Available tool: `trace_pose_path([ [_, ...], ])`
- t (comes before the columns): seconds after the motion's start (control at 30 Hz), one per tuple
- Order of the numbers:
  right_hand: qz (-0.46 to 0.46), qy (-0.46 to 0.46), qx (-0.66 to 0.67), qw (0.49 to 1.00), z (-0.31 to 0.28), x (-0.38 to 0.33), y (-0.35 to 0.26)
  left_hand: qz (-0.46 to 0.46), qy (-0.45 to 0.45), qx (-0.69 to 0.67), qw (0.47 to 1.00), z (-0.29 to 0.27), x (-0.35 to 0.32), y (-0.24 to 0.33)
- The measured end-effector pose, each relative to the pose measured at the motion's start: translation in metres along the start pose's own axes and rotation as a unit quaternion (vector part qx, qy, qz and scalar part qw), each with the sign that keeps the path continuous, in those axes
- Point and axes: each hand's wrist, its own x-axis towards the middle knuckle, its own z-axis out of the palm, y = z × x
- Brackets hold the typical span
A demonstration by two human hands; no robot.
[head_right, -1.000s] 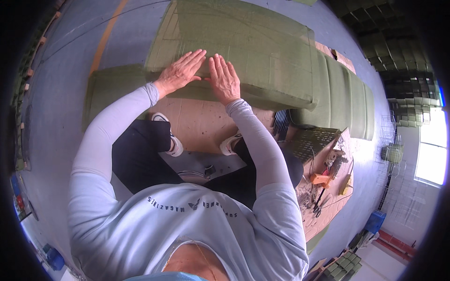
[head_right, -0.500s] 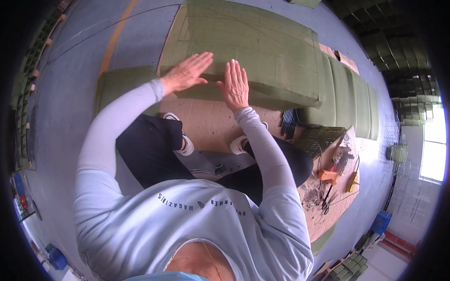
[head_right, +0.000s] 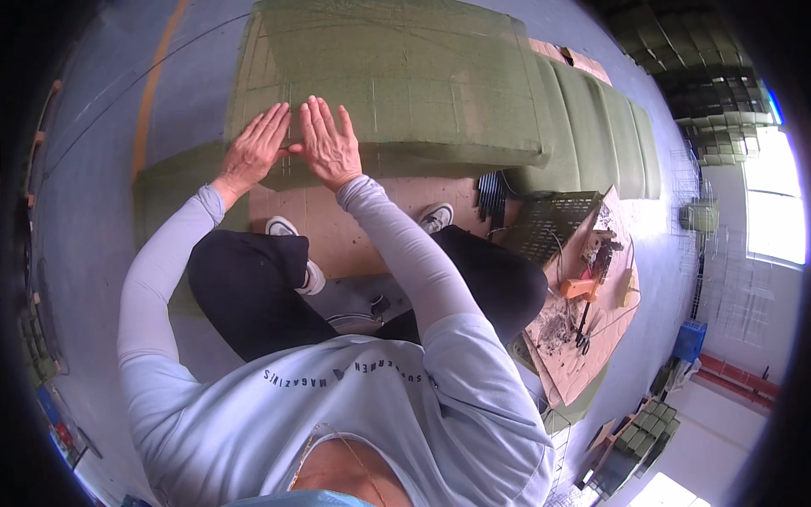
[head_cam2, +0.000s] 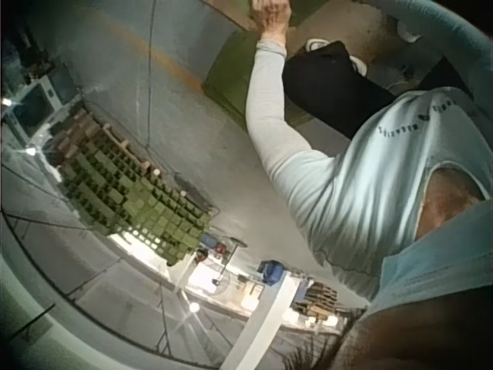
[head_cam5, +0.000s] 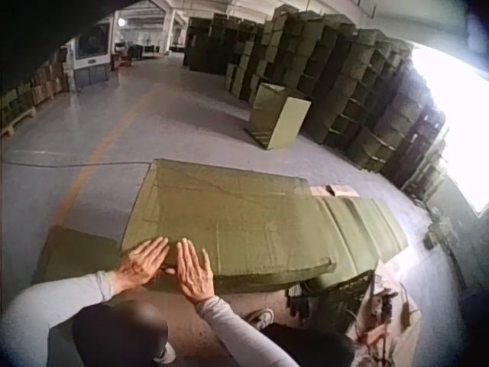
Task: The recorder is assembling a foam-covered bin by gluing green foam sheets onto a wire cage frame using a hot glue gun.
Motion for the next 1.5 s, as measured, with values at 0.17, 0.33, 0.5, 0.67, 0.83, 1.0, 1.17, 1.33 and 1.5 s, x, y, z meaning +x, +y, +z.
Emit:
trace_pose_path([
  [0.17,0.051,0.037,-0.017,0.998,0.009,-0.012,-0.008,-0.011,0.007,0.078,0.997,0.008,0.000,0.004],
  [0.33,0.024,-0.003,0.126,0.992,-0.015,-0.027,-0.005,-0.035,-0.015,0.072,0.997,0.001,-0.001,0.008],
  [0.5,-0.030,-0.025,0.102,0.994,-0.070,-0.042,0.116,-0.048,-0.003,-0.010,0.999,-0.009,0.021,0.022],
  [0.67,-0.101,-0.124,0.045,0.986,-0.088,-0.065,0.197,0.001,-0.018,-0.047,0.999,0.007,0.071,0.057],
  [0.83,-0.105,-0.092,-0.001,0.990,-0.071,-0.079,0.206,-0.009,-0.050,0.017,0.999,0.013,0.069,0.063],
  [1.0,-0.107,-0.089,-0.024,0.990,-0.060,-0.081,0.208,-0.014,-0.016,0.053,0.998,0.018,0.069,0.070],
  [1.17,-0.090,-0.079,-0.072,0.990,-0.064,-0.089,0.200,-0.011,0.012,0.098,0.995,0.017,0.066,0.074],
  [1.33,-0.039,-0.070,-0.014,0.997,-0.073,-0.087,0.181,-0.007,-0.007,0.102,0.995,0.014,0.065,0.075],
  [1.5,-0.128,-0.071,0.074,0.986,-0.067,-0.042,0.163,-0.002,0.023,-0.031,0.999,0.018,0.108,0.095],
])
